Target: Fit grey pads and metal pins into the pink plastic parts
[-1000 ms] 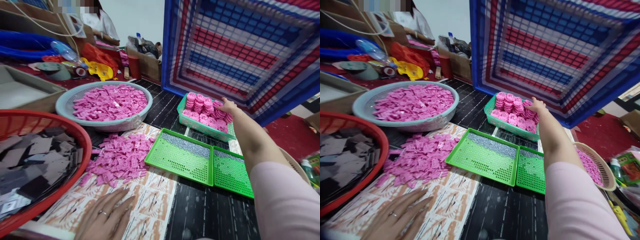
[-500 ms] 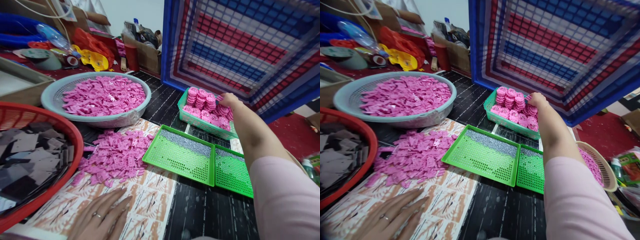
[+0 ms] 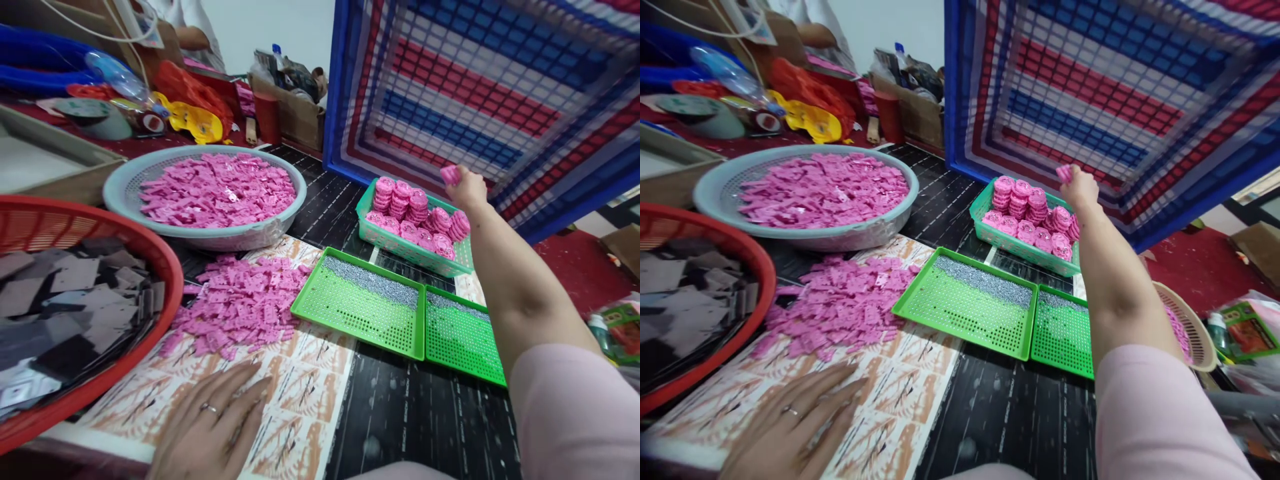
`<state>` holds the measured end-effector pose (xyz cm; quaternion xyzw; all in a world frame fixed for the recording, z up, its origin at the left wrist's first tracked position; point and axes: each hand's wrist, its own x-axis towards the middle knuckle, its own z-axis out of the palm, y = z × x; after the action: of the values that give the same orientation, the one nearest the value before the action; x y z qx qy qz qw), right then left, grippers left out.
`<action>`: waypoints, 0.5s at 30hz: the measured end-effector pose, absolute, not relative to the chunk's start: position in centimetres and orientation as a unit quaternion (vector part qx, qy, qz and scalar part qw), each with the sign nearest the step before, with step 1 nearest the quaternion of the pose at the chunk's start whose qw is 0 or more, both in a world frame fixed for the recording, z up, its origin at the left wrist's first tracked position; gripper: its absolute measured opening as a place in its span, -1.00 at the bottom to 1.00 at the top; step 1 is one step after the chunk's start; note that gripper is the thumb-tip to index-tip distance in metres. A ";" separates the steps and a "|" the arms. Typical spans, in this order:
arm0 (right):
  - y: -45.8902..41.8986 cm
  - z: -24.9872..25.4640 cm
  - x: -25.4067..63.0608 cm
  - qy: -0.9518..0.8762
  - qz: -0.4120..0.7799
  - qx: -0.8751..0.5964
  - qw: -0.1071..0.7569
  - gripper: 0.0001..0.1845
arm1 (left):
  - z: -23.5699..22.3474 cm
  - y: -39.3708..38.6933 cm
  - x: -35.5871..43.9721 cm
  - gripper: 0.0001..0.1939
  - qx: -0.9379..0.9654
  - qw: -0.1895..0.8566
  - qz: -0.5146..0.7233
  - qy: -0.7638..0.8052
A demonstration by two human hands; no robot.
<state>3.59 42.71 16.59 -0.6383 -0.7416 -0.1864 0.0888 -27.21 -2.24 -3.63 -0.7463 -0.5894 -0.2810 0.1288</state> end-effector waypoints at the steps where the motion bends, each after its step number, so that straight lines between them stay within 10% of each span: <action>1: 41.6 17.1 3.0 -0.738 -0.188 -0.636 0.125 -0.47 | -3.5 -2.2 -27.1 -0.75 -0.744 0.124 -0.284 -0.592; 7: 26.4 14.8 -2.6 -0.852 0.079 -0.283 0.434 -0.48 | -3.8 -2.2 -26.7 -0.75 -0.721 0.110 -0.313 -0.608; 11: 13.9 8.9 -3.5 -0.948 0.177 0.021 0.264 -0.54 | -3.6 -2.2 -26.8 -0.74 -0.723 0.106 -0.338 -0.593; 15: 9.1 3.5 -1.0 -0.976 0.036 0.140 0.165 -0.66 | -2.3 -2.3 -25.8 -0.72 -0.736 0.098 -0.343 -0.575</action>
<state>-1.02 9.08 3.48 0.1398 -0.9757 0.0364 0.1647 -25.79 -2.32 -2.29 -0.7364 -0.5749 -0.3427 0.0984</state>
